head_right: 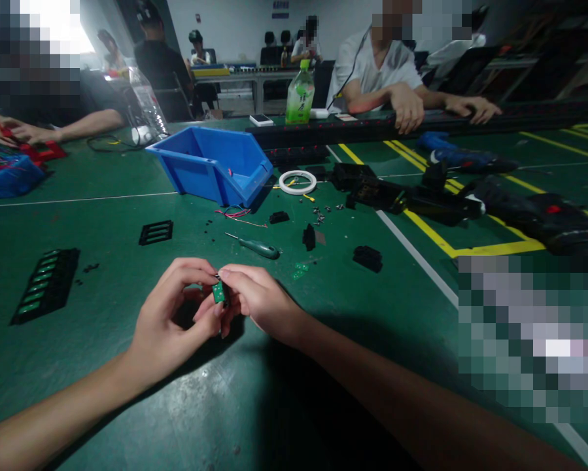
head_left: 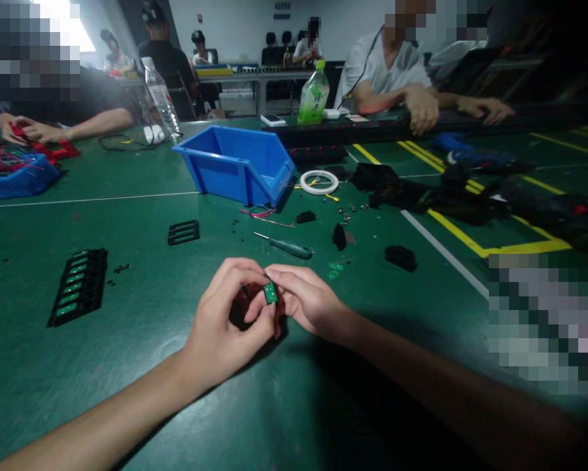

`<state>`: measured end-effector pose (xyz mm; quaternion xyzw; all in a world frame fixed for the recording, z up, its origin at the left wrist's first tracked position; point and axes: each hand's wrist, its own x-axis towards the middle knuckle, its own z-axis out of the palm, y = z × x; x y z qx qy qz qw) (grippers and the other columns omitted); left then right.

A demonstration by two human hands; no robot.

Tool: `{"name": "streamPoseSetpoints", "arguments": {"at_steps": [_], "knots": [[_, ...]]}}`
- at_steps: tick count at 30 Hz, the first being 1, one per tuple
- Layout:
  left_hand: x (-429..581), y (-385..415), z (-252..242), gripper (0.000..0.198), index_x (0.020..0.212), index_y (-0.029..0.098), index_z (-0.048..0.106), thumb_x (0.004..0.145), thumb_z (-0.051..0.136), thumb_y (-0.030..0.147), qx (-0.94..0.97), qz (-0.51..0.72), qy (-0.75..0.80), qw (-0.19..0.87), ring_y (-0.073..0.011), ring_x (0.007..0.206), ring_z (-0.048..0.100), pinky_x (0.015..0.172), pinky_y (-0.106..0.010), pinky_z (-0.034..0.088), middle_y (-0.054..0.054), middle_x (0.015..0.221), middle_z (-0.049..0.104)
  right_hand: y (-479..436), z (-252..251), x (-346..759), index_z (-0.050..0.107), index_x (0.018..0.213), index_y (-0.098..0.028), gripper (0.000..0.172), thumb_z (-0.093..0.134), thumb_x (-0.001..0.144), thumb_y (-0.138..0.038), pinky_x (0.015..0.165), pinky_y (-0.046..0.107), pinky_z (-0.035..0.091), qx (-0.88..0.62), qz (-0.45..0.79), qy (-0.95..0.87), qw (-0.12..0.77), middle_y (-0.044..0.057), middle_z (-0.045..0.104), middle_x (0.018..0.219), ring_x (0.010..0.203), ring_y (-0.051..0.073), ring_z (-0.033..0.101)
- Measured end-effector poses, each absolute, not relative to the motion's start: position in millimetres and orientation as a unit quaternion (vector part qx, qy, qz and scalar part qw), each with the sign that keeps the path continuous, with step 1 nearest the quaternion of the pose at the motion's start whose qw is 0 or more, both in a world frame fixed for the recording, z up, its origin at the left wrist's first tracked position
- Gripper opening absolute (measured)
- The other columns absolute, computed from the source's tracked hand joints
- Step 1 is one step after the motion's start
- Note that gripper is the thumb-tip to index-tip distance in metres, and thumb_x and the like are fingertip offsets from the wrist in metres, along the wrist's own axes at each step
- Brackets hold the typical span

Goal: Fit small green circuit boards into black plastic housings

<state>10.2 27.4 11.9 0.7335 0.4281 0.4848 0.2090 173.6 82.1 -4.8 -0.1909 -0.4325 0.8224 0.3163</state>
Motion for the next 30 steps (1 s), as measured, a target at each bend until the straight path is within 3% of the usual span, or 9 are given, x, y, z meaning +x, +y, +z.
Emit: {"name": "streamPoseSetpoints", "arguments": {"at_steps": [13,18,30], "knots": [[10.5,29.6,10.3,0.028,0.107,0.019,0.061,0.083,0.07,0.007,0.736,0.483,0.428,0.206,-0.0181,0.102,0.061,0.077,-0.031,0.058,-0.006,0.113,0.058,80.0,3.7,179.6,0.061,0.098,-0.013,0.018,0.059,0.095,-0.03,0.055,0.022,0.056,-0.193,0.818,-0.449,0.303,0.011,0.077,0.083,0.061,0.015,0.069],[9.8,29.4,8.7,0.028,0.106,0.02,0.06,0.083,0.07,0.008,0.735,0.481,0.43,0.208,-0.0174,0.1,0.061,0.077,-0.031,0.058,-0.006,0.114,0.057,79.3,3.4,180.0,0.06,0.105,-0.014,0.019,0.068,0.092,-0.026,0.056,0.02,0.056,-0.214,0.794,-0.491,0.287,0.008,0.077,0.085,0.062,0.012,0.068],[9.8,30.0,8.1,0.028,0.107,0.021,0.058,0.084,0.068,0.008,0.731,0.481,0.438,0.207,-0.0184,0.098,0.064,0.081,-0.034,0.059,-0.006,0.113,0.057,82.2,-0.1,178.3,0.06,0.107,-0.016,0.022,0.069,0.093,-0.031,0.057,0.023,0.057,-0.207,0.795,-0.5,0.275,0.006,0.075,0.09,0.065,0.013,0.068]]}}
